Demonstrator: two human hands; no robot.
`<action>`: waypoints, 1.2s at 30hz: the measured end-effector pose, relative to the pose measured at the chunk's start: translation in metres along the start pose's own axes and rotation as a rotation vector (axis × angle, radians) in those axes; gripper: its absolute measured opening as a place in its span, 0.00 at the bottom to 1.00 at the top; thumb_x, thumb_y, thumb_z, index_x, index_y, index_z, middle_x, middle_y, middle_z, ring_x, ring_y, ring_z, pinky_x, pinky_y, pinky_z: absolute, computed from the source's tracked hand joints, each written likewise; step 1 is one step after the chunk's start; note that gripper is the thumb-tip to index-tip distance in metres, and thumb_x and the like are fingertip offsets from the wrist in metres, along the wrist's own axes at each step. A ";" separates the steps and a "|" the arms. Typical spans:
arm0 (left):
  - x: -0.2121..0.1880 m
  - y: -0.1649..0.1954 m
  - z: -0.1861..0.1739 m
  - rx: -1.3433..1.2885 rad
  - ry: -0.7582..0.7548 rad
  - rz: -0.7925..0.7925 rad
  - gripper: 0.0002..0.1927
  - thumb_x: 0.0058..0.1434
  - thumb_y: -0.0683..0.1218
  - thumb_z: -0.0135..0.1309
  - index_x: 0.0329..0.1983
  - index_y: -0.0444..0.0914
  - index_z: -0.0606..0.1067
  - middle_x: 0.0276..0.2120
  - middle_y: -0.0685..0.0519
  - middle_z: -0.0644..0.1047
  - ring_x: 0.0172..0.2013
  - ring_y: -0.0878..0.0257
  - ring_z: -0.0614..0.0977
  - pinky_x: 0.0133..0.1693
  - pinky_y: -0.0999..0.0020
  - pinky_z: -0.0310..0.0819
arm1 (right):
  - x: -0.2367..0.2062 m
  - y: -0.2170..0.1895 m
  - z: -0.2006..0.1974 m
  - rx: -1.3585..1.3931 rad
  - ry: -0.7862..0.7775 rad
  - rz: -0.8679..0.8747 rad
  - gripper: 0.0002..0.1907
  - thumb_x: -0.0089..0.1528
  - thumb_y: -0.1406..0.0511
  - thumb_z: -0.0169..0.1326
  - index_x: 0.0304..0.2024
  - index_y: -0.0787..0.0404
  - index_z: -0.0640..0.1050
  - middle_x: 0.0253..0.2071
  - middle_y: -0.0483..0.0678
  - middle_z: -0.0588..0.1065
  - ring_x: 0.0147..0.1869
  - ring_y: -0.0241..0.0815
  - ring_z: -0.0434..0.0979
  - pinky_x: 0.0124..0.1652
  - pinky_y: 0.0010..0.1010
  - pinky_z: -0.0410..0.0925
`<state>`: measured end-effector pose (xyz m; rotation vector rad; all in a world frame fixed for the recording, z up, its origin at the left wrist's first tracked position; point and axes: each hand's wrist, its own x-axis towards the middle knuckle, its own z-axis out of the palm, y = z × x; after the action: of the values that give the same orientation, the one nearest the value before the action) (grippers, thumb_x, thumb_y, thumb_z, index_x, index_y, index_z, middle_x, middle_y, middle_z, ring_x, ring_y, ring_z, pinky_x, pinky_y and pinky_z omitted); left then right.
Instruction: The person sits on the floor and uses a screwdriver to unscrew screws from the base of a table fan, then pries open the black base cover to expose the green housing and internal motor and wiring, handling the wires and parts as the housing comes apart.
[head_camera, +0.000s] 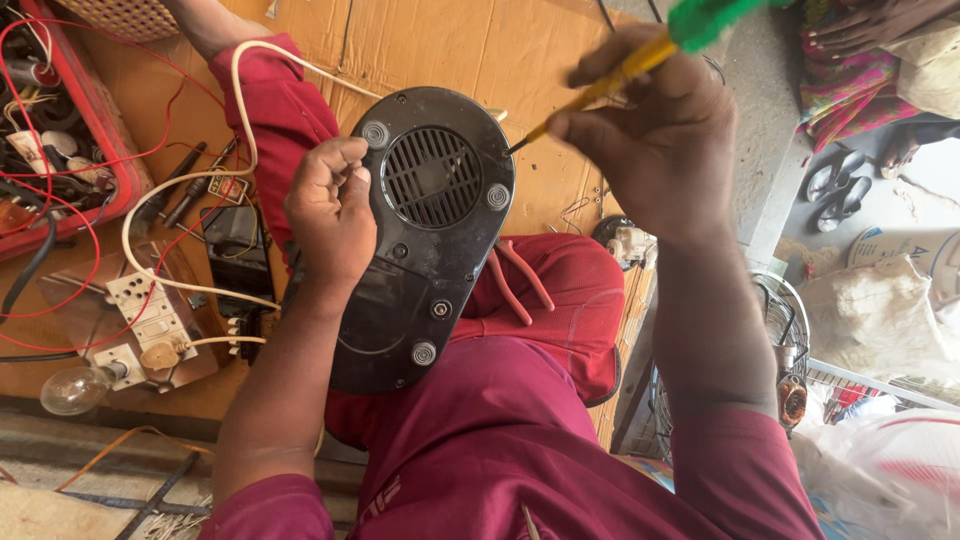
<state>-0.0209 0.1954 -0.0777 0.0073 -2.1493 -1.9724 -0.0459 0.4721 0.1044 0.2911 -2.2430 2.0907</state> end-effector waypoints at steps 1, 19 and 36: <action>-0.001 0.001 0.000 0.029 -0.001 0.015 0.14 0.67 0.27 0.52 0.53 0.33 0.74 0.51 0.50 0.78 0.48 0.66 0.80 0.54 0.72 0.77 | 0.000 -0.001 0.001 -0.047 0.002 0.012 0.19 0.63 0.83 0.61 0.53 0.68 0.72 0.50 0.48 0.74 0.55 0.38 0.78 0.53 0.29 0.78; 0.029 0.058 0.024 0.152 -0.333 0.227 0.22 0.57 0.38 0.67 0.55 0.31 0.76 0.47 0.42 0.82 0.45 0.60 0.85 0.46 0.68 0.80 | 0.016 -0.049 0.022 0.029 -0.010 0.001 0.17 0.65 0.83 0.61 0.51 0.69 0.71 0.47 0.53 0.78 0.52 0.45 0.84 0.56 0.35 0.80; 0.070 0.056 0.002 0.212 -0.167 0.137 0.14 0.65 0.32 0.54 0.53 0.31 0.78 0.47 0.42 0.83 0.47 0.52 0.87 0.49 0.63 0.82 | 0.064 -0.002 0.055 0.005 -0.053 -0.047 0.18 0.68 0.84 0.57 0.57 0.69 0.69 0.49 0.52 0.77 0.55 0.40 0.81 0.58 0.30 0.77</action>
<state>-0.0808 0.1922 -0.0114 -0.2711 -2.3834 -1.7173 -0.1039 0.4116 0.1133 0.4000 -2.2372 2.0900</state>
